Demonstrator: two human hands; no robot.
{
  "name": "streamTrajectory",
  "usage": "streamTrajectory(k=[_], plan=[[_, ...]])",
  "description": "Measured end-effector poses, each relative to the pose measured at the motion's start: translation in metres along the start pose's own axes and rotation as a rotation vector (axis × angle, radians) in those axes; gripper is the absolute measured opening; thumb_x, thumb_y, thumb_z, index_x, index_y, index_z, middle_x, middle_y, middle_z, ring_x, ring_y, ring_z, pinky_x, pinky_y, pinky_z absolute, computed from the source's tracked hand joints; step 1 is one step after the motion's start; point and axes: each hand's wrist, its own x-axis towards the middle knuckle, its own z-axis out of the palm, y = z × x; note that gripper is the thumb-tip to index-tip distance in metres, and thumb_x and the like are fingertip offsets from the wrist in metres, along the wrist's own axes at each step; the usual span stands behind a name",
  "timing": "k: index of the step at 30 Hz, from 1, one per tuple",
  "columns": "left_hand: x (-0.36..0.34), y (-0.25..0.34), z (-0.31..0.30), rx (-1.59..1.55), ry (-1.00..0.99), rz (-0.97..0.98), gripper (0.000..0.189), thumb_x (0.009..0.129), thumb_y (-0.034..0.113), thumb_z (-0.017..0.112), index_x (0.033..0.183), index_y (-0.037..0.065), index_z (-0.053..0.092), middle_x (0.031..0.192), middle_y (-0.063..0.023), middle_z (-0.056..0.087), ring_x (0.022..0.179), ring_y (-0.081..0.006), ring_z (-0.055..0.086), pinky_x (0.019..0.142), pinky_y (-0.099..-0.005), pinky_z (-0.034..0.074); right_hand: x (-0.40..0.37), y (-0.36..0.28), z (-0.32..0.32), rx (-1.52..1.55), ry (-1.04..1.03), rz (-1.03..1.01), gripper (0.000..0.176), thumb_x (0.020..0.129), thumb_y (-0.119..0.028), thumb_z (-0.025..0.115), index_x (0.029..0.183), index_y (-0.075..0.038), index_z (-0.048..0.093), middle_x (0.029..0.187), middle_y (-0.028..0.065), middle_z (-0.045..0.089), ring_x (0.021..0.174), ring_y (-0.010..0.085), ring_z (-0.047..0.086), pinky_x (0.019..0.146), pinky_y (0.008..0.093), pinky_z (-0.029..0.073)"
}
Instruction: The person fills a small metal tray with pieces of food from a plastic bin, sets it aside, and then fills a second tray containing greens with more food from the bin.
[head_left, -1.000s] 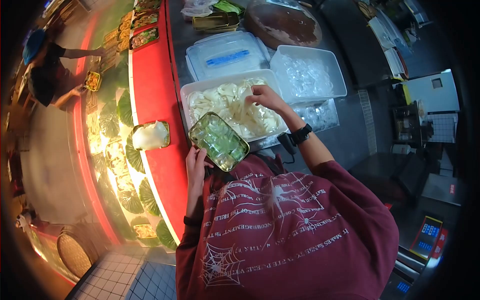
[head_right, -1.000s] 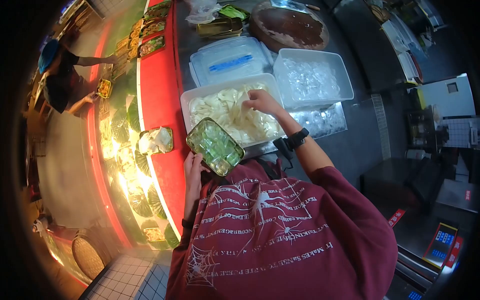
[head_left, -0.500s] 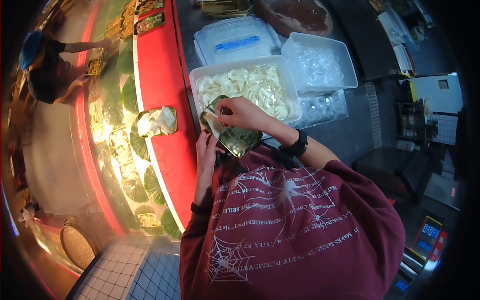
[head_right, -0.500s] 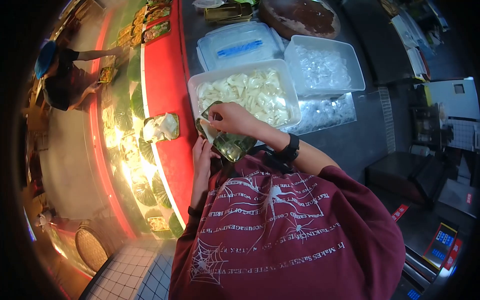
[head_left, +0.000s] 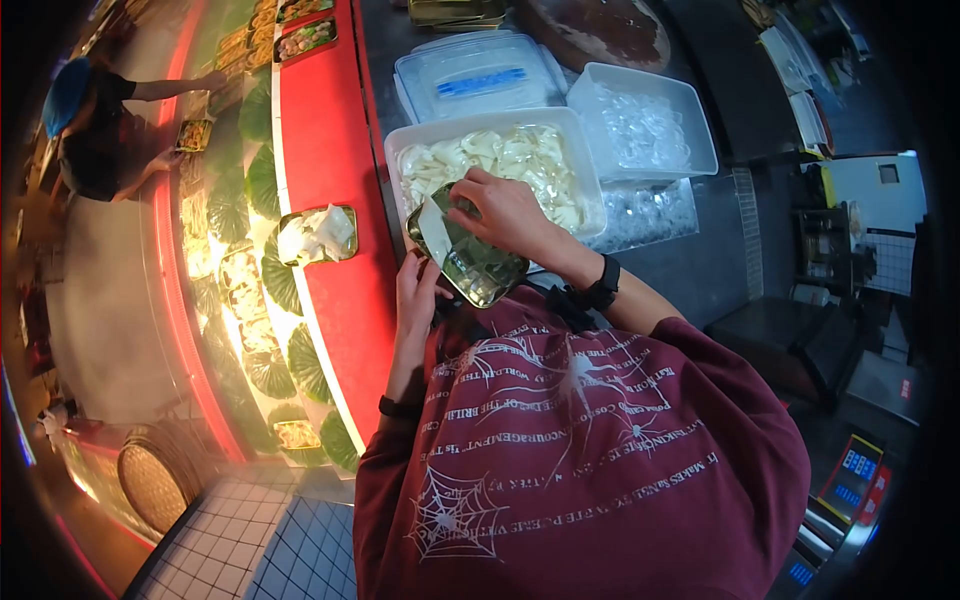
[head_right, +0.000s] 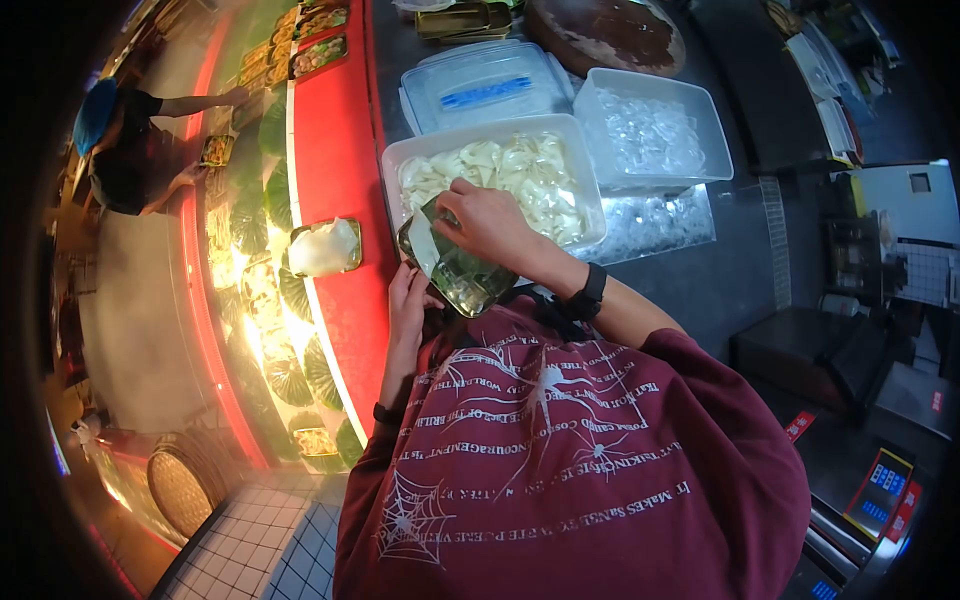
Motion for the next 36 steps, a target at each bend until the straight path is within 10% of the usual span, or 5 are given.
streamTrajectory(k=[9,27,33,36], plan=[[-0.002,0.0,0.001,0.046,-0.008,0.036,0.028,0.092,0.017,0.049,0.116,0.001,0.05,0.097,-0.0061,0.06,0.066,-0.0071,0.056,0.05,-0.0195,0.048,0.012,0.004,0.021,0.04,0.064,-0.377,0.021,0.077,-0.018,0.066,0.096,-0.009,0.064,0.106,0.0053,0.059,0.098,0.0249,0.057,0.079,0.0355,0.049],[0.003,-0.007,-0.005,0.071,-0.026,0.036,0.034,0.092,0.02,0.051,0.12,0.002,0.048,0.096,-0.0052,0.06,0.067,-0.007,0.058,0.051,-0.0193,0.048,0.004,0.002,0.02,0.074,0.144,-0.371,0.025,0.079,-0.018,0.065,0.102,-0.007,0.062,0.106,0.0063,0.06,0.1,0.0273,0.056,0.085,0.0377,0.046],[0.001,-0.006,-0.008,0.034,-0.029,0.054,0.044,0.092,0.022,0.053,0.128,0.0,0.044,0.108,-0.0096,0.06,0.07,-0.0074,0.059,0.051,-0.0188,0.048,0.006,0.093,-0.027,0.275,0.04,0.331,0.027,0.08,-0.014,0.062,0.106,-0.01,0.061,0.112,0.0103,0.059,0.099,0.0296,0.058,0.084,0.0383,0.047],[0.002,-0.008,-0.009,0.031,-0.014,0.02,0.043,0.092,0.022,0.053,0.127,0.0,0.044,0.108,-0.0095,0.059,0.068,-0.0075,0.058,0.051,-0.0193,0.048,-0.003,0.169,0.002,-0.07,-0.027,0.306,0.034,0.077,-0.012,0.06,0.11,-0.012,0.06,0.115,0.0095,0.058,0.102,0.0292,0.058,0.085,0.0397,0.047]])
